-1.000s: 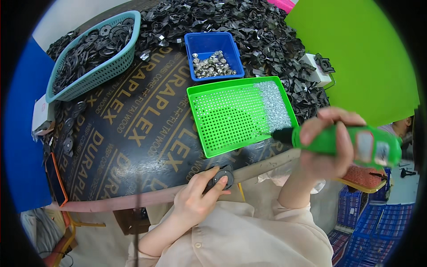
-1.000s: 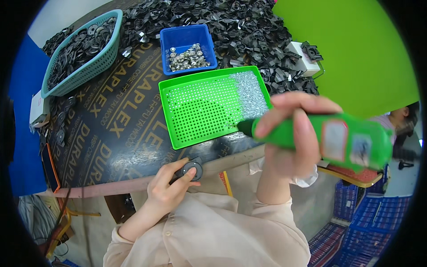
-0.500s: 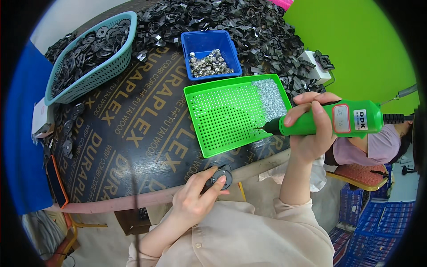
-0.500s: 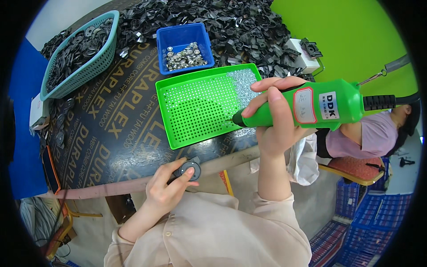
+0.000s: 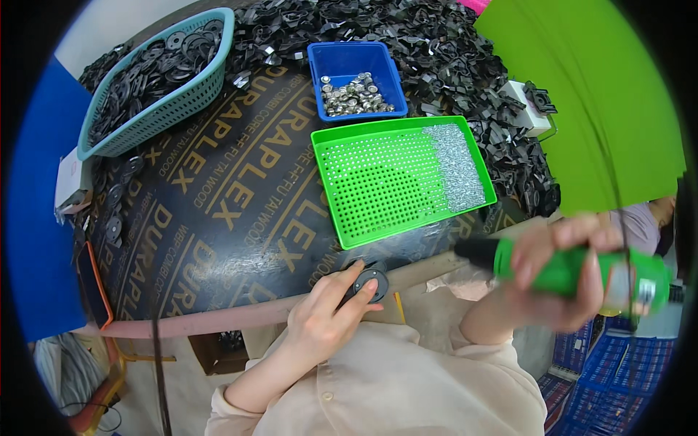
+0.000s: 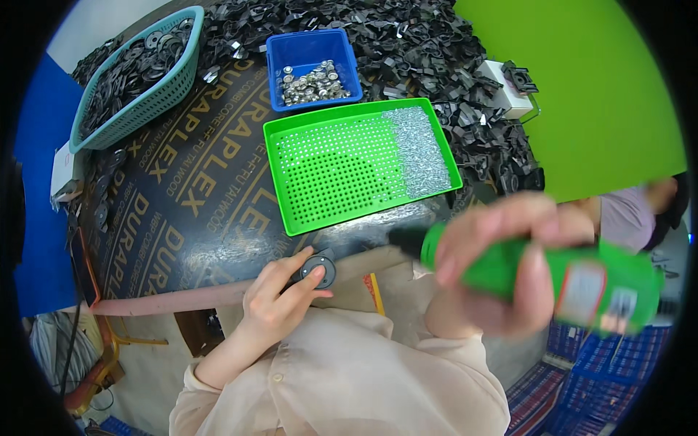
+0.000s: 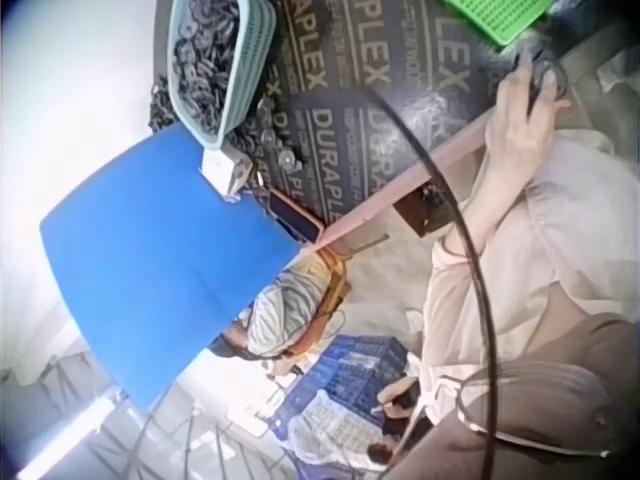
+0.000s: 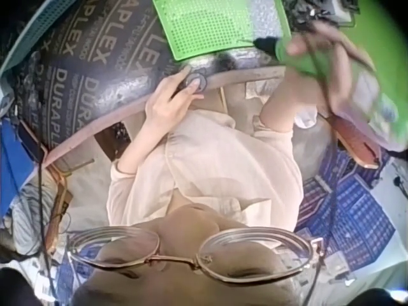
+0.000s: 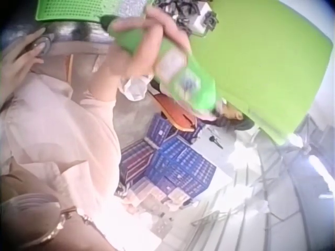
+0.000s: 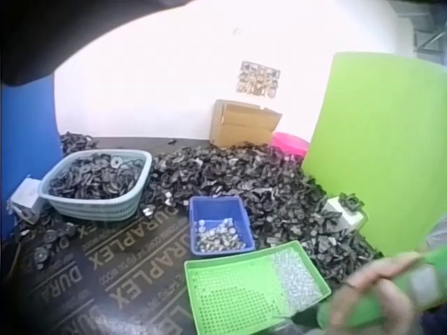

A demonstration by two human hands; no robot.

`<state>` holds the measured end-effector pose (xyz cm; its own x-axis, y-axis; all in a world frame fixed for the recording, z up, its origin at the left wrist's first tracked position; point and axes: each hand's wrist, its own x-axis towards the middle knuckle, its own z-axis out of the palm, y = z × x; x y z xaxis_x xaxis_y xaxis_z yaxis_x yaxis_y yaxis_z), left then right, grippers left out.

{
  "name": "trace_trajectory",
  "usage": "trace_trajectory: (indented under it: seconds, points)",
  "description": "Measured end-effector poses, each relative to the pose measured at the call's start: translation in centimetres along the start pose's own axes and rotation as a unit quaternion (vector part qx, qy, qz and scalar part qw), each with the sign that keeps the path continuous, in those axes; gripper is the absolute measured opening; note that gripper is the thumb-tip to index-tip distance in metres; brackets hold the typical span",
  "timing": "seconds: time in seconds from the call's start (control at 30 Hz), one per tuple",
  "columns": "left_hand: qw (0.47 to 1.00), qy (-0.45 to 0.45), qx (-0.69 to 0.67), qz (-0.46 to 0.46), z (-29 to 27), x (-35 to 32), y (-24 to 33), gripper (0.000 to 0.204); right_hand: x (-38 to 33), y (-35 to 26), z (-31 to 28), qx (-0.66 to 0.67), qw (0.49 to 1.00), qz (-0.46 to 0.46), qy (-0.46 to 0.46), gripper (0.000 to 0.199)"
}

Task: Using an electric screwdriver to attach small metal parts to plastic components on a factory workbench.

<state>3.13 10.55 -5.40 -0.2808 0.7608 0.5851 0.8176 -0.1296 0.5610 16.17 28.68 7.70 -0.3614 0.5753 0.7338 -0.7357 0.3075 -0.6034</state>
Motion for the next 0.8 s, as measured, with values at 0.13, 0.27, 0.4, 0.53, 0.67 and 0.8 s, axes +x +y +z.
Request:
trace_trajectory:
  seconds: [0.13,0.27,0.4,0.53,0.67,0.8]
  points:
    - [1.000,-0.003,0.003,0.001,0.2,0.0,0.0,0.044,-3.0,-1.5,0.9,-0.040,0.983,0.089,-0.154,0.024]
    - [1.000,-0.009,0.000,0.000,0.2,0.0,-0.1,0.043,-4.3,-1.2,2.3,-0.071,0.979,0.153,-0.113,0.023]
    - [1.000,-0.012,0.004,0.000,0.2,0.0,0.1,0.042,-4.2,-1.0,2.3,-0.083,0.979,0.126,-0.139,0.022]
    - [1.000,-0.008,0.011,0.001,0.2,-0.1,0.0,0.042,-4.4,-0.5,2.2,-0.075,0.976,0.127,-0.159,0.022]
    - [1.000,-0.002,0.021,0.007,0.2,-0.2,-0.2,0.039,-3.9,0.2,2.7,-0.048,0.970,0.113,-0.210,0.024]
    - [0.999,-0.001,0.042,-0.002,-0.2,-0.6,-0.3,0.037,-4.1,0.5,3.1,-0.006,0.967,0.158,-0.201,0.033]
